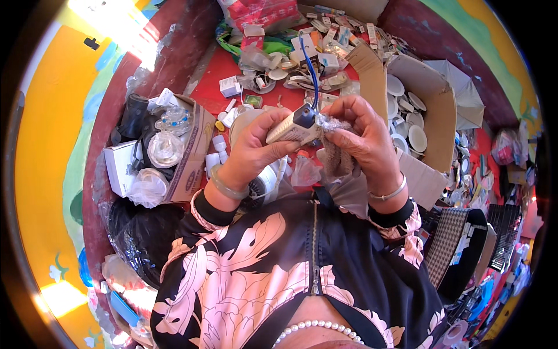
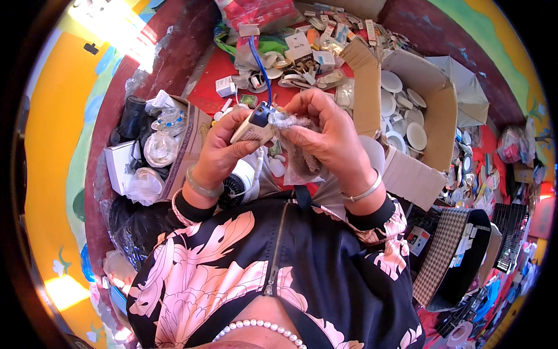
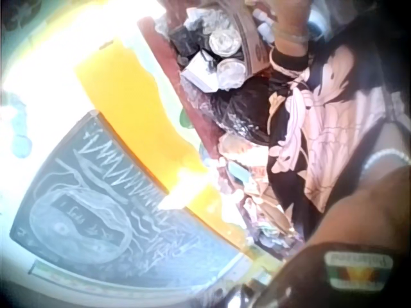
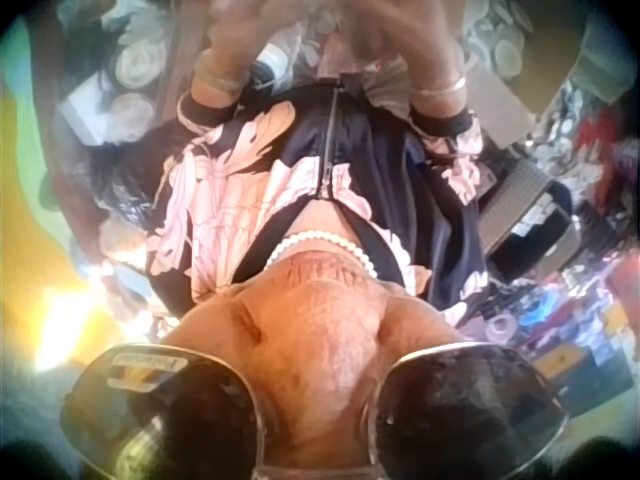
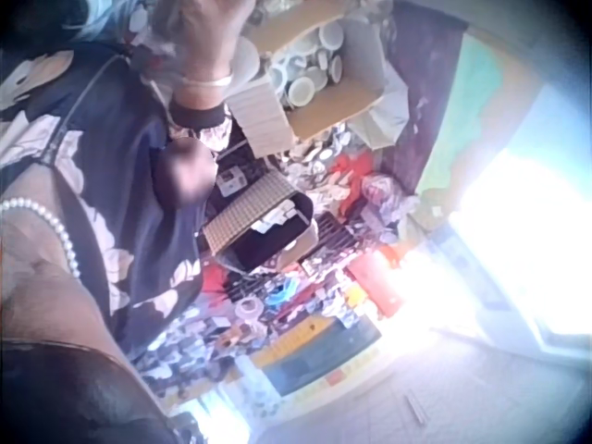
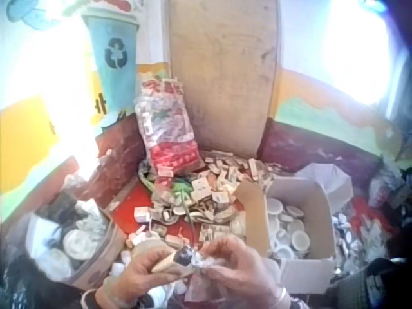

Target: The person wipes a white plastic fixture component with a cloth, then detaches a smaller internal electronic part and wipes its surfaces.

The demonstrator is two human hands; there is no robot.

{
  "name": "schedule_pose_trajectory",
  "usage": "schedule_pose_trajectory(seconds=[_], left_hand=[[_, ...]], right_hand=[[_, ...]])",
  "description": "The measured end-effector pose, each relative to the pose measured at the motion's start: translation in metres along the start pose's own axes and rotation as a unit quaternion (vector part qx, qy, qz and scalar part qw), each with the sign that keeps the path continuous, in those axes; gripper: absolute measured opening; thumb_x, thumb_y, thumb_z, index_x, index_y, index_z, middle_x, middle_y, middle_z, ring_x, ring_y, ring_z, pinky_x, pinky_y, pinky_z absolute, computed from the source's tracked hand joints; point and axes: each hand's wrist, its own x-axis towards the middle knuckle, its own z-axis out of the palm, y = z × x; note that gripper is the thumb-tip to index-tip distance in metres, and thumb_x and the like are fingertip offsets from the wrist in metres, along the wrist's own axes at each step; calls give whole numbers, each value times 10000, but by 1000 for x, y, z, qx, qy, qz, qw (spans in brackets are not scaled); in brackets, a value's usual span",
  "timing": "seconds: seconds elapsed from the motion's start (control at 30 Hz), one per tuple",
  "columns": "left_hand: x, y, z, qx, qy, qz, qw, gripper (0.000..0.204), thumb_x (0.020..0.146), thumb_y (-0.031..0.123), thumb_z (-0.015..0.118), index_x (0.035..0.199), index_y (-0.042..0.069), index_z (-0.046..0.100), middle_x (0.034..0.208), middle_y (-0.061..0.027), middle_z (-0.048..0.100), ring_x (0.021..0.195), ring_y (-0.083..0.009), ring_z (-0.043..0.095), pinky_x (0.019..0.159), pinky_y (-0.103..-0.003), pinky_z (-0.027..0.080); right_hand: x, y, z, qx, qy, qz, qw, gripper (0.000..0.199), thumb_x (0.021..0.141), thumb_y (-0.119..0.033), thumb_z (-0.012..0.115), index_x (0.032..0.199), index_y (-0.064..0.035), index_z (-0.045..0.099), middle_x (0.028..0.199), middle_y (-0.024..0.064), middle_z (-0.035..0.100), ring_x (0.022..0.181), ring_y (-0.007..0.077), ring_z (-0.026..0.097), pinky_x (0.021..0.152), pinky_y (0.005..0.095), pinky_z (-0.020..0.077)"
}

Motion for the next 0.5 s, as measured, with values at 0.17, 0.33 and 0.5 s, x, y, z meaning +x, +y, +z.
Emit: schedule_pose_trajectory(seconds=[0.17, 0.33, 0.5], left_hand=[[-2, 8, 7, 68, -21, 12, 997, 466, 789, 28, 677, 1215, 1, 490, 1109, -44, 567, 982, -106, 553, 836, -242, 459], [-7, 10, 4, 60, -25, -82, 994, 453, 766, 19, 695, 1185, -28, 527, 1054, -45, 604, 945, -106, 569, 837, -242, 455], [-9, 11, 9, 103, -32, -82, 991, 428, 759, -2, 688, 1161, -29, 543, 1027, -59, 623, 928, -116, 584, 830, -248, 463]], right_hand=[[-3, -4, -6, 79, -63, 119, 988, 317, 756, -56, 650, 1051, 41, 587, 917, 43, 611, 805, 87, 576, 731, 224, 469], [-8, 5, -11, 35, -89, 104, 990, 276, 766, -71, 650, 1017, 38, 612, 854, 18, 614, 749, 78, 569, 685, 214, 467], [-14, -1, -8, -93, -80, 60, 991, 203, 729, -60, 626, 916, 20, 633, 779, 6, 595, 699, 41, 515, 621, 200, 427]])
